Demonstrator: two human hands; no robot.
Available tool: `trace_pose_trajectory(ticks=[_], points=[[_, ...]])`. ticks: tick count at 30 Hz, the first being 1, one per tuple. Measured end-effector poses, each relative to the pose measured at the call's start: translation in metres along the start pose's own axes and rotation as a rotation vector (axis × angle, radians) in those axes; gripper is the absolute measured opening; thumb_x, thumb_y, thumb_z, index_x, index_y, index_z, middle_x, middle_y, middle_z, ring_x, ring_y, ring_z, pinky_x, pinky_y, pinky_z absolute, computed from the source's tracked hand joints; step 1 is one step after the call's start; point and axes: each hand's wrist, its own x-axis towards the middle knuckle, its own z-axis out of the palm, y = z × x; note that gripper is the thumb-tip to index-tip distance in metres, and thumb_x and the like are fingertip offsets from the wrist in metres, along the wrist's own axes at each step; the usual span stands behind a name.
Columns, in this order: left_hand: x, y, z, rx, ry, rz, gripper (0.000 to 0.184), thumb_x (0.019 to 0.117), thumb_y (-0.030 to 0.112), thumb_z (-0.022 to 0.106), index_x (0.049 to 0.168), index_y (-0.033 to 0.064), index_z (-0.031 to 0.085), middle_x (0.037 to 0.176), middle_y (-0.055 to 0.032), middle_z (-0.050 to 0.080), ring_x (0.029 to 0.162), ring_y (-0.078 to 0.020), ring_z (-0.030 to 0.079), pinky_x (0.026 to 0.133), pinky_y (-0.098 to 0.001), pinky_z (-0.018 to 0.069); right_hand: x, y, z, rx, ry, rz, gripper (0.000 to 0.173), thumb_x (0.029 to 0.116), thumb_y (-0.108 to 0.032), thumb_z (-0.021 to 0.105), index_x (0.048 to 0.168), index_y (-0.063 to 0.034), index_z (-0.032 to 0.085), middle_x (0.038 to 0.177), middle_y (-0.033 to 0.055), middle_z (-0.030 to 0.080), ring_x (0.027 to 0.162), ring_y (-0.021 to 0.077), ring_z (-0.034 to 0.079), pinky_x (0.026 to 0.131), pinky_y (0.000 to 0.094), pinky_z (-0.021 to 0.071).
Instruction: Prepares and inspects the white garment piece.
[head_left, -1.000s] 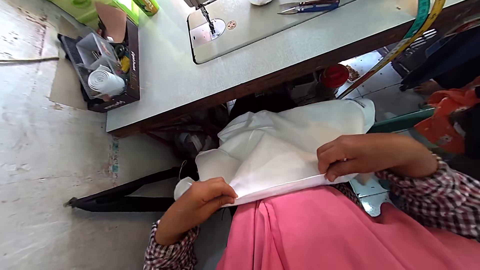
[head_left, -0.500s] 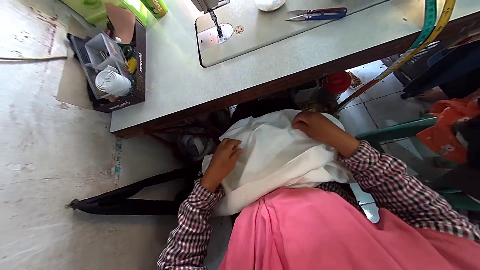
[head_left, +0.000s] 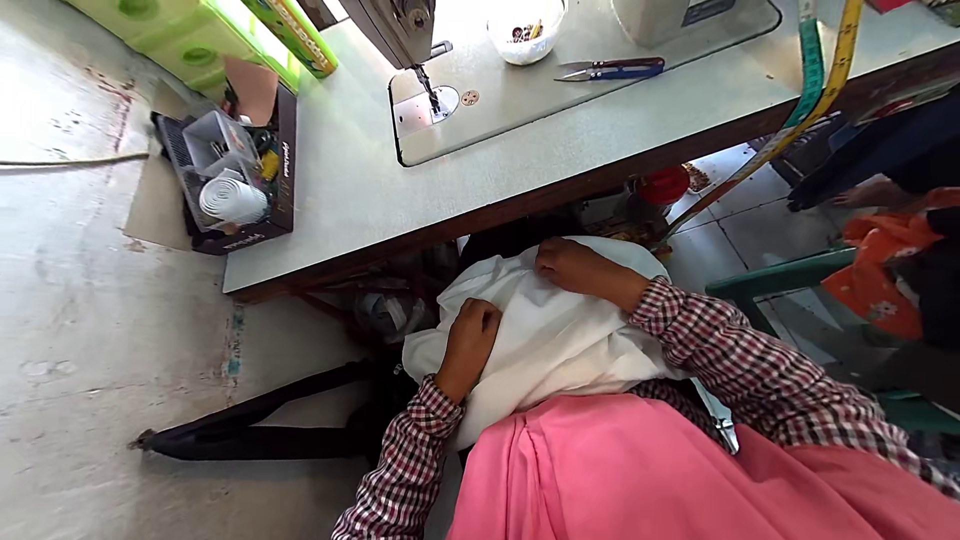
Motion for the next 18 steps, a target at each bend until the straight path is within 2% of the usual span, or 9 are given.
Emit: trace_pose_trajectory(ticks=[2,3,4,7,10,12,14,16,18], points=[[-0.003,0.004,-0.010,-0.090,0.126,0.071,0.025,0.1014,0.011,0.052,0.104,-0.0094,0.065,0.105,-0.0230,0.065,0.090,-0.0258,0.065,0.081,-0.0392,0.0544,0.001,-0.003,-0.006,0.065,0.018,0.025,0.021,0.0959,-0.009,0.068,0.112,0.0043,0.072,0.117,0.0245,0.067,0.115,0.0432,0.061,0.099,0.0570,0.0490],[-0.005,0.007,-0.016,-0.131,0.168,0.101,0.024,0.1021,0.011,0.050,0.104,-0.0088,0.064,0.100,-0.0200,0.064,0.085,-0.0214,0.063,0.078,-0.0360,0.0532,0.002,-0.002,-0.007,0.099,-0.002,0.020,0.029,0.0953,-0.013,0.070,0.119,0.0027,0.071,0.121,0.0240,0.066,0.118,0.0432,0.060,0.101,0.0580,0.0474],[-0.007,0.012,-0.023,-0.162,0.203,0.118,0.023,0.1032,0.013,0.049,0.104,-0.0070,0.062,0.093,-0.0148,0.062,0.078,-0.0147,0.059,0.073,-0.0304,0.0509,0.004,0.000,-0.006,0.136,-0.027,-0.005,0.030,0.0951,-0.015,0.070,0.120,0.0014,0.072,0.121,0.0233,0.066,0.119,0.0424,0.059,0.102,0.0580,0.0461],[-0.014,0.022,-0.042,-0.216,0.219,0.143,0.023,0.1060,0.016,0.047,0.103,-0.0029,0.060,0.082,-0.0046,0.057,0.072,-0.0033,0.053,0.070,-0.0202,0.0459,0.008,-0.001,0.001,0.229,-0.030,-0.127,0.019,0.0959,-0.010,0.065,0.101,0.0056,0.075,0.108,0.0231,0.070,0.111,0.0394,0.062,0.099,0.0530,0.0457],[-0.023,0.019,-0.057,-0.267,0.202,0.211,0.021,0.1043,0.013,0.050,0.102,-0.0033,0.063,0.089,-0.0039,0.062,0.080,0.0005,0.057,0.077,-0.0166,0.0488,-0.001,-0.025,-0.010,0.197,0.127,-0.099,0.018,0.1008,-0.004,0.057,0.103,0.0083,0.071,0.106,0.0231,0.070,0.105,0.0373,0.066,0.097,0.0500,0.0506],[-0.029,0.017,-0.070,-0.274,0.175,0.254,0.019,0.1019,0.012,0.054,0.104,-0.0033,0.064,0.092,-0.0029,0.064,0.083,0.0022,0.059,0.079,-0.0147,0.0502,-0.010,-0.043,-0.029,0.168,0.326,-0.100,0.016,0.1006,-0.003,0.057,0.104,0.0049,0.070,0.102,0.0184,0.070,0.096,0.0282,0.070,0.089,0.0414,0.0567],[-0.034,0.015,-0.078,-0.242,0.141,0.283,0.021,0.0990,0.013,0.058,0.110,-0.0041,0.064,0.092,-0.0047,0.066,0.081,-0.0010,0.061,0.076,-0.0172,0.0522,-0.013,-0.059,-0.053,0.135,0.483,-0.192,0.017,0.0996,-0.004,0.055,0.102,0.0021,0.071,0.098,0.0139,0.070,0.091,0.0204,0.069,0.086,0.0329,0.0573],[-0.037,0.014,-0.077,-0.190,0.118,0.326,0.024,0.0969,0.014,0.062,0.111,-0.0044,0.065,0.093,-0.0083,0.069,0.080,-0.0062,0.065,0.075,-0.0218,0.0551,-0.011,-0.084,-0.081,0.071,0.576,-0.323,0.018,0.0986,-0.004,0.055,0.102,0.0017,0.072,0.097,0.0124,0.071,0.093,0.0196,0.069,0.087,0.0324,0.0574],[-0.038,0.015,-0.071,-0.134,0.161,0.397,0.022,0.0951,0.015,0.064,0.106,-0.0037,0.069,0.092,-0.0101,0.071,0.079,-0.0084,0.067,0.075,-0.0233,0.0569,-0.005,-0.115,-0.103,-0.029,0.649,-0.444,0.017,0.0961,-0.002,0.057,0.101,0.0016,0.073,0.094,0.0127,0.071,0.092,0.0227,0.069,0.085,0.0352,0.0575]])
